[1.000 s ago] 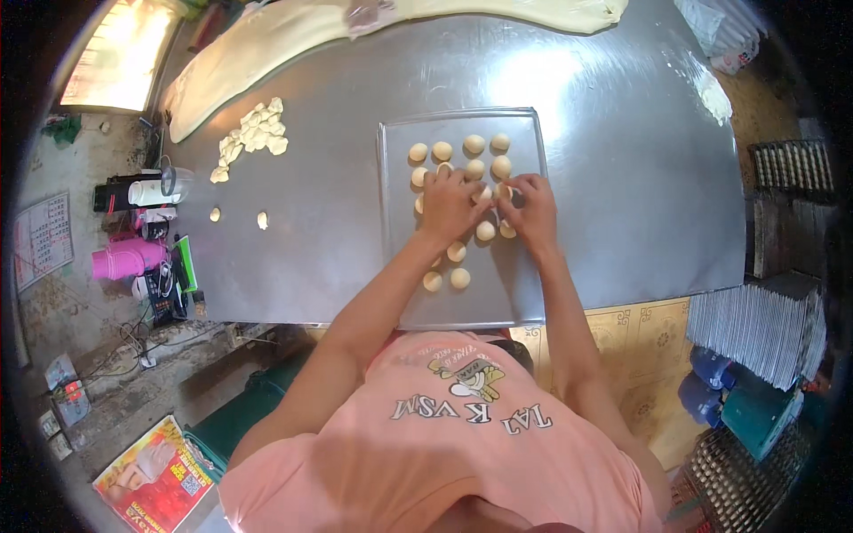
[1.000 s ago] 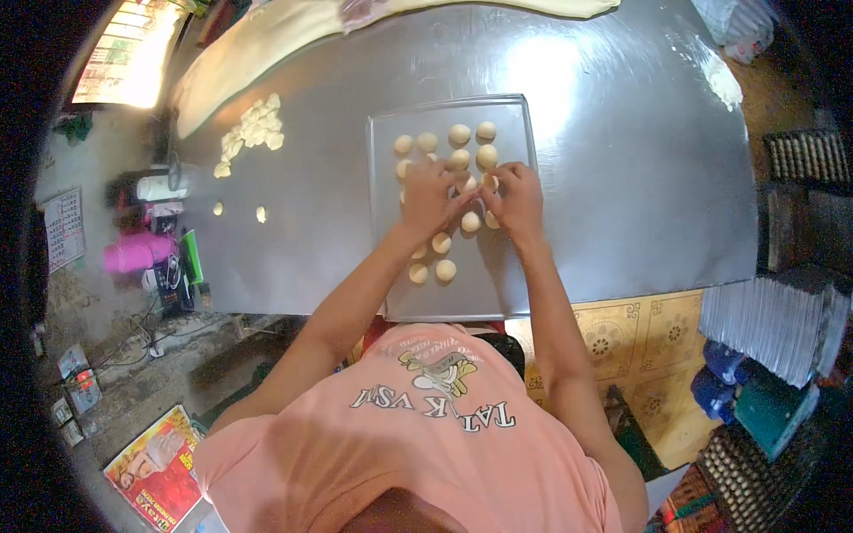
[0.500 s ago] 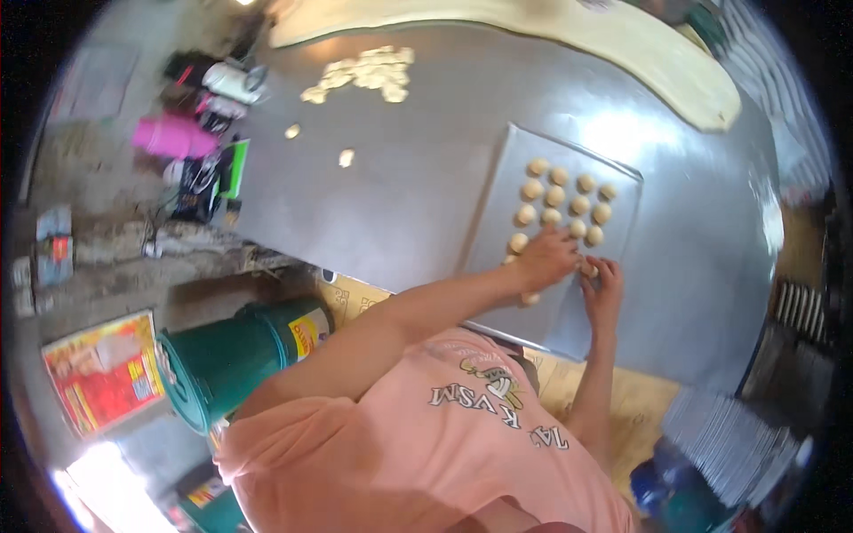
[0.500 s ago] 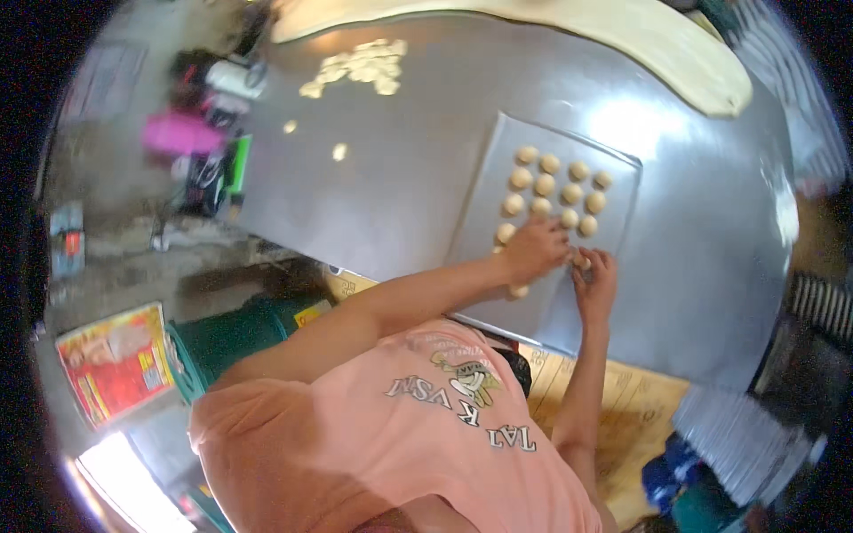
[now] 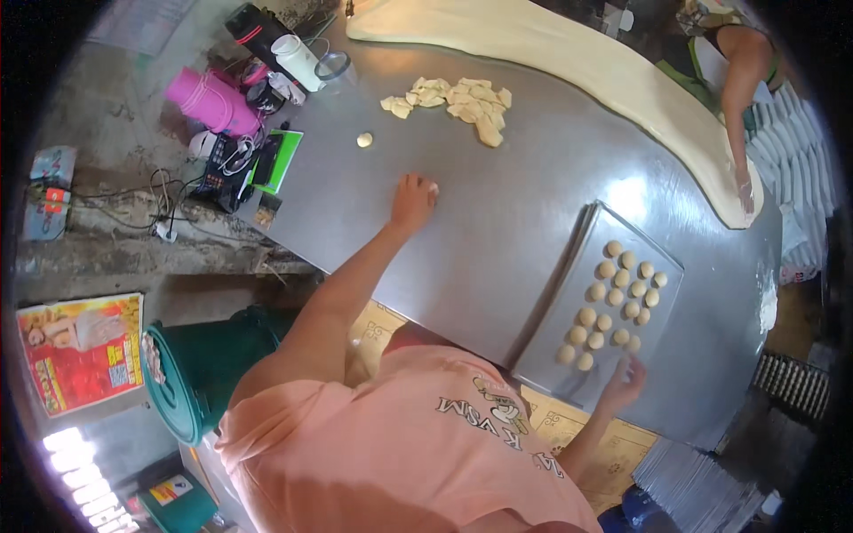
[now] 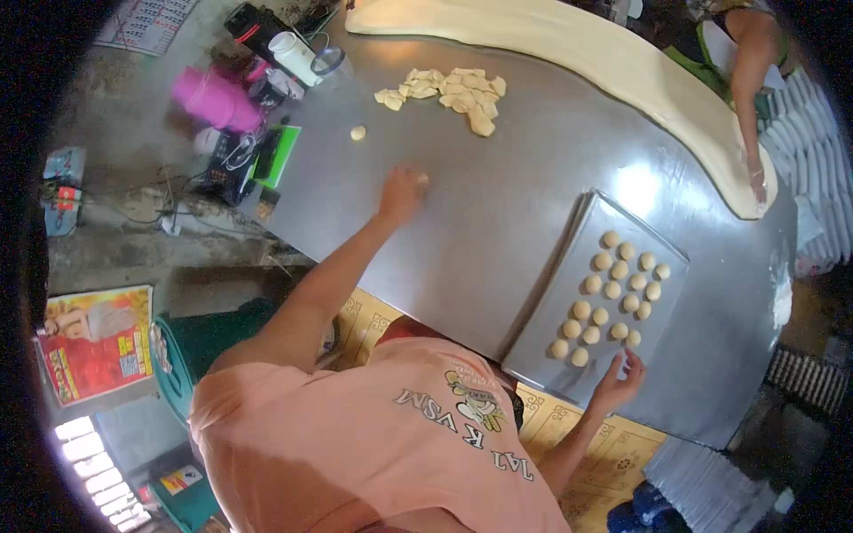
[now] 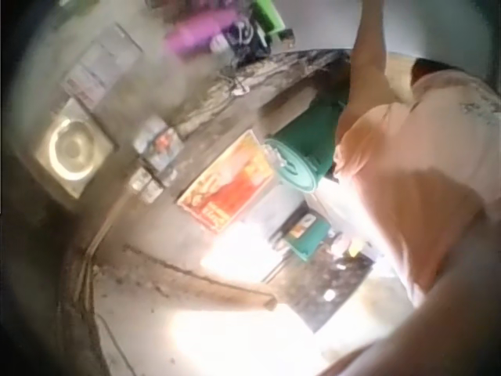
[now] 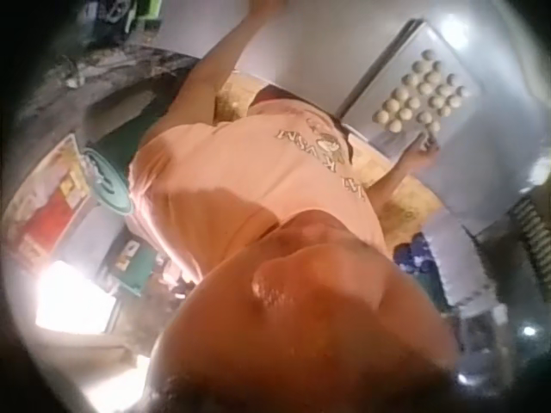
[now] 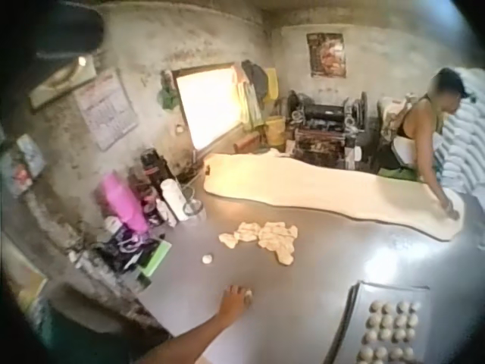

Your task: Rolling pieces of dough into small balls and arranging them on a metal baking tray.

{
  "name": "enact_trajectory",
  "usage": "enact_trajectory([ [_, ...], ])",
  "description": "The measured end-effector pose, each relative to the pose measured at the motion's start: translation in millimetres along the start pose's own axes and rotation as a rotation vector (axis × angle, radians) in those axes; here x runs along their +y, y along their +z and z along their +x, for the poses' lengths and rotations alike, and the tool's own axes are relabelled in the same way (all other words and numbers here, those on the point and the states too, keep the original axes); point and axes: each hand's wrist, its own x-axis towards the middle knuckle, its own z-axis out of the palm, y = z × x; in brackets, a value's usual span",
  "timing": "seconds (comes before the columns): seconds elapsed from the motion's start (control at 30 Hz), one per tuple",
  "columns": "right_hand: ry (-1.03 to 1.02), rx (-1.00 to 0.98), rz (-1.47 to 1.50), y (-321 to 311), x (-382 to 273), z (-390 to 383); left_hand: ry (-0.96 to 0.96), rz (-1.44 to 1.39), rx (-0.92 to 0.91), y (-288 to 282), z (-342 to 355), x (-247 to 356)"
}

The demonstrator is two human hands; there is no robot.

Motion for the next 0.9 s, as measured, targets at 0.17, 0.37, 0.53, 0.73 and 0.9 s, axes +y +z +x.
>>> enact_trajectory([
  [0.17,-0.057,-0.058,0.152,47,-110,-51,0.158,-0.149,0.202,-16,25,-32],
  [0.37,-0.116,-0.148,0.131,59,-211,-109,-0.248,-0.171,0.537,-54,198,-129],
  [0.53,0.032,-0.104,0.158,55,-229,-150,-0.282,-0.110,0.115,-24,230,-165],
  [0.73,0.116,-0.086,0.184,54,-247,-167,-0.358,-0.868,0.163,-33,207,-133],
  [0.9,0.065,-0.129,0.219,65,-269,-164,-0.369,-0.297,-0.168,-41,191,-105],
])
